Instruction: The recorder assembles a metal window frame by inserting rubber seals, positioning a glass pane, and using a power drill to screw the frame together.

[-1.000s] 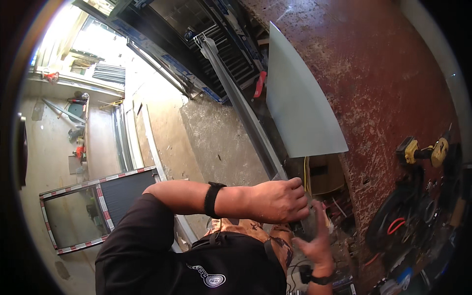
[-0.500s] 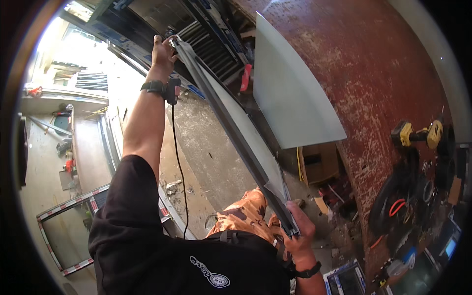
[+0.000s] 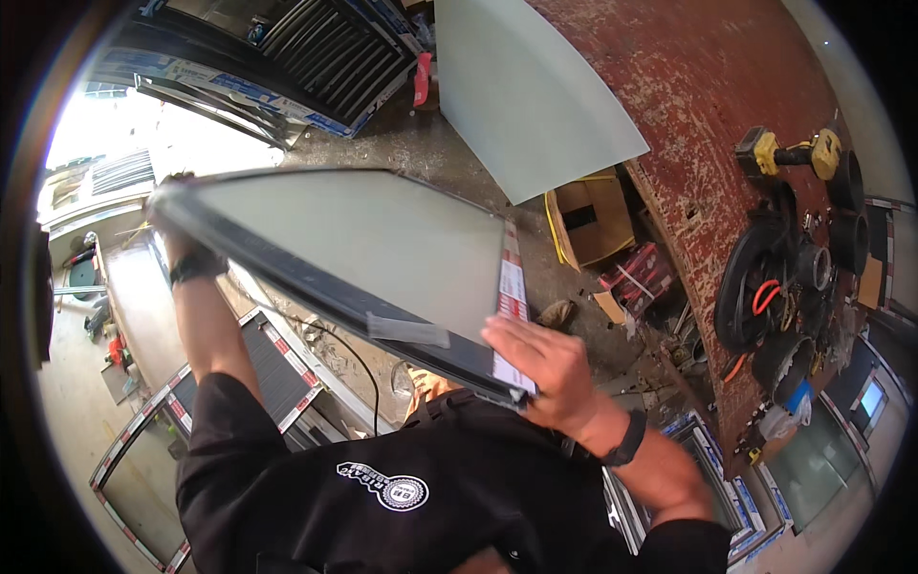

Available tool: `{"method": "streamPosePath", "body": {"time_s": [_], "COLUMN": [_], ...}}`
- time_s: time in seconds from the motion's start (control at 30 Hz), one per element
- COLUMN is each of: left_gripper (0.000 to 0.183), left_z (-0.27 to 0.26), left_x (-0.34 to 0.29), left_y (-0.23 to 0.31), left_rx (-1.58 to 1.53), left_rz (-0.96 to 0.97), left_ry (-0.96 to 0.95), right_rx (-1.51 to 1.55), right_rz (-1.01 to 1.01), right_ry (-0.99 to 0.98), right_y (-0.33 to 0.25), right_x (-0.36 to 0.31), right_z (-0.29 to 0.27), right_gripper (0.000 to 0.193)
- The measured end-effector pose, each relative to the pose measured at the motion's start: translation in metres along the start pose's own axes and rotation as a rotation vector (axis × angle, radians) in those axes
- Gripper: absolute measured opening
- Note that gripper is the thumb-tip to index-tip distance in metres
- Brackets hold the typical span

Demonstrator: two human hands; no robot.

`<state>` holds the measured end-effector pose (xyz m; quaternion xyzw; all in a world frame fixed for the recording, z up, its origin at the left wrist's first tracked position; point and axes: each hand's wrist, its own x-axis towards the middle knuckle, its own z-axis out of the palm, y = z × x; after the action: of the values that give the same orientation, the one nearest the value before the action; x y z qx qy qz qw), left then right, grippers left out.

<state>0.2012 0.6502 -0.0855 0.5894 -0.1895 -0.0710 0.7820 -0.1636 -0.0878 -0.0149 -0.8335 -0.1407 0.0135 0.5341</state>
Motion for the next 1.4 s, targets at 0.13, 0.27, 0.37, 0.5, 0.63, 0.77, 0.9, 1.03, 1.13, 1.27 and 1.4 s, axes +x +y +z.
{"method": "streamPosePath", "body": {"time_s": [0.13, 0.27, 0.37, 0.5, 0.63, 0.77, 0.9, 1.03, 1.13, 1.27, 1.4], "left_gripper": [0.092, 0.074, 0.056, 0.054, 0.057, 0.062, 0.059, 0.055, 0.064, 0.071, 0.105], "left_z": [0.075, 0.168, 0.136, 0.243, 0.307, 0.37, 0.421, 0.474, 0.529, 0.598, 0.642], "left_x": [-0.09, -0.187, -0.306, -0.331, -0.369, -0.403, -0.441, -0.456, -0.425, -0.408, -0.369], "left_y": [0.019, 0.075, 0.081, 0.059, 0.048, 0.034, 0.029, 0.02, 0.004, 0.018, 0.0], "left_rx": [-0.167, -0.252, -0.427, -0.096, 0.075, 0.172, 0.456, 1.045, 1.217, 1.363, 1.298], "left_rz": [0.003, 0.117, 0.195, 0.132, 0.092, 0.114, -0.019, -0.234, -0.162, -0.106, 0.061], "left_ry": [0.387, 0.724, 0.709, 0.749, 0.857, 0.984, 1.059, 0.999, 0.937, 0.716, 0.411], "right_rx": [0.011, 0.158, 0.427, 0.241, 0.384, -0.026, -0.2, -0.038, 0.065, 0.176, 0.007], "right_rz": [-0.082, -0.076, 0.201, 0.023, 0.059, 0.07, 0.091, 0.094, 0.006, -0.09, -0.282], "right_ry": [-0.102, -0.27, -0.42, -0.452, -0.493, -0.338, 0.007, -0.325, -0.441, -0.698, -0.524], "right_y": [0.023, 0.05, 0.068, 0.087, 0.104, 0.089, 0.07, 0.061, 0.063, -0.009, -0.035], "right_x": [0.048, 0.13, 0.175, 0.194, 0.201, 0.204, 0.152, 0.026, -0.064, -0.133, -0.154], "right_z": [-0.016, -0.027, -0.019, 0.0, 0.019, 0.027, 0.039, 0.037, 0.066, 0.102, 0.107], "right_gripper": [0.046, 0.038, 0.036, 0.038, 0.037, 0.046, 0.077, 0.098, 0.096, 0.102, 0.101]}}
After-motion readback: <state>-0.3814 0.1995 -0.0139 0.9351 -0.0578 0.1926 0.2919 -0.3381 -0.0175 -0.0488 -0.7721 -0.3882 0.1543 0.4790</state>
